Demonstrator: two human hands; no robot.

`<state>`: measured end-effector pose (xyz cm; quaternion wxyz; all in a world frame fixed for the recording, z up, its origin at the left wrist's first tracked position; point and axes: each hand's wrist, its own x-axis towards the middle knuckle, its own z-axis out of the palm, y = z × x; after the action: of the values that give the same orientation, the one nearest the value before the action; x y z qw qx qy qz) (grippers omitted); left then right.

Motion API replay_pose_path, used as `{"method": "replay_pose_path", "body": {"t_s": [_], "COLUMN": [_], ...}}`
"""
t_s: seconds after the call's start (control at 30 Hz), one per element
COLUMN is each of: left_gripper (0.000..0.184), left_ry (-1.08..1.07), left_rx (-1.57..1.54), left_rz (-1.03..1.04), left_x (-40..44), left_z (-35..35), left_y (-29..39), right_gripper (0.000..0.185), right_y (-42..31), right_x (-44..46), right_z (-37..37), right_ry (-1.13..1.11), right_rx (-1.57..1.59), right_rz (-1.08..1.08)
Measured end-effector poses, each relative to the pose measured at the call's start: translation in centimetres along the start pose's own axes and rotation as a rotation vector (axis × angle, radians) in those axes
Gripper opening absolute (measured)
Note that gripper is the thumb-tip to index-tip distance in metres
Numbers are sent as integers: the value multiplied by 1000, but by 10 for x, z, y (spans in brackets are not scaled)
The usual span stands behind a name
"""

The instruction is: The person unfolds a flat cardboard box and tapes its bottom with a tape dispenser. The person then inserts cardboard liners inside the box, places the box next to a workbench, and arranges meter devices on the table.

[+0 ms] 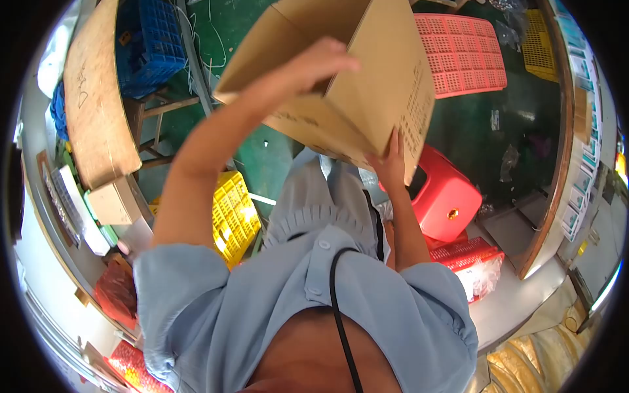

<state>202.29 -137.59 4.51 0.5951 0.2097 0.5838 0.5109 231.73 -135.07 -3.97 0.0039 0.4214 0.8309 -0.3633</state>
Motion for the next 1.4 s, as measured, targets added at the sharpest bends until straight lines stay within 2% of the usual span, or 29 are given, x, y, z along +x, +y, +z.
{"method": "replay_pose_path", "body": {"t_s": [0.07,0.1,0.13,0.2,0.3,0.33,0.37,0.47,0.53,0.63,0.67,0.73,0.77,0.8,0.83,0.87,0.9,0.93,0.97,1.0,1.07,1.1,1.17,1.2,1.27,1.3,1.33,1.37,1.4], "left_gripper": [15,14,14,15,17,16,16,19,20,25,26,36,42,61,67,74,96,103,105,99,95,91,79,64,58,52,52,50,49], "left_ry": [-8,18,45,7,-18,-37,-68,17,6,48,53,-103,-203,-357,-385,-410,-417,-425,-499,-422,-394,-351,-451,-350,-349,-340,-338,-308,-282], "left_rx": [-20,97,222,227,299,315,325,375,432,448,431,411,367,420,590,760,865,1013,1022,1078,1108,1125,1331,1440,1407,1365,1365,1325,1278], "left_rz": [-17,-48,-71,-115,25,98,173,111,159,279,335,293,268,231,306,381,302,176,165,261,247,234,247,267,285,298,289,408,520], "left_x": [23,23,22,16,17,15,13,-3,3,26,39,62,69,79,89,98,106,116,130,124,149,162,179,183,174,168,165,162,157], "left_z": [24,37,49,69,99,106,115,167,210,270,292,340,361,373,377,378,370,362,350,353,353,351,347,353,373,380,380,376,374], "left_y": [38,58,79,105,126,137,148,194,210,222,221,223,223,221,215,206,195,185,166,159,149,143,134,129,122,117,106,93,79], "right_gripper": [89,89,88,83,78,76,76,73,73,69,67,59,54,50,50,53,56,62,66,70,77,77,80,80,79,73,68,65,60], "right_y": [-18,-16,-13,-13,-16,-7,-7,-2,19,73,95,130,150,165,172,181,194,209,201,186,183,179,170,164,152,145,141,136,121], "right_x": [8,5,6,9,9,15,15,16,30,58,68,81,88,90,83,80,80,83,76,70,79,86,101,110,127,133,143,152,141], "right_z": [-21,-26,-31,-37,-57,-57,-70,-130,-167,-219,-237,-281,-297,-308,-319,-320,-313,-295,-293,-288,-274,-271,-266,-267,-263,-261,-251,-241,-250], "right_ry": [23,31,56,170,162,330,311,335,390,401,294,306,413,511,607,622,638,554,448,330,170,177,108,116,97,68,147,226,255], "right_rx": [-91,-84,-74,-56,166,142,140,137,246,255,398,508,474,438,485,514,548,695,922,1147,1460,1466,1716,1721,1827,1908,2010,2110,2096], "right_rz": [38,30,-50,-169,-66,-202,-158,-71,-231,-330,-265,-273,-113,52,132,121,112,108,185,261,319,313,375,370,555,544,446,345,397]}}
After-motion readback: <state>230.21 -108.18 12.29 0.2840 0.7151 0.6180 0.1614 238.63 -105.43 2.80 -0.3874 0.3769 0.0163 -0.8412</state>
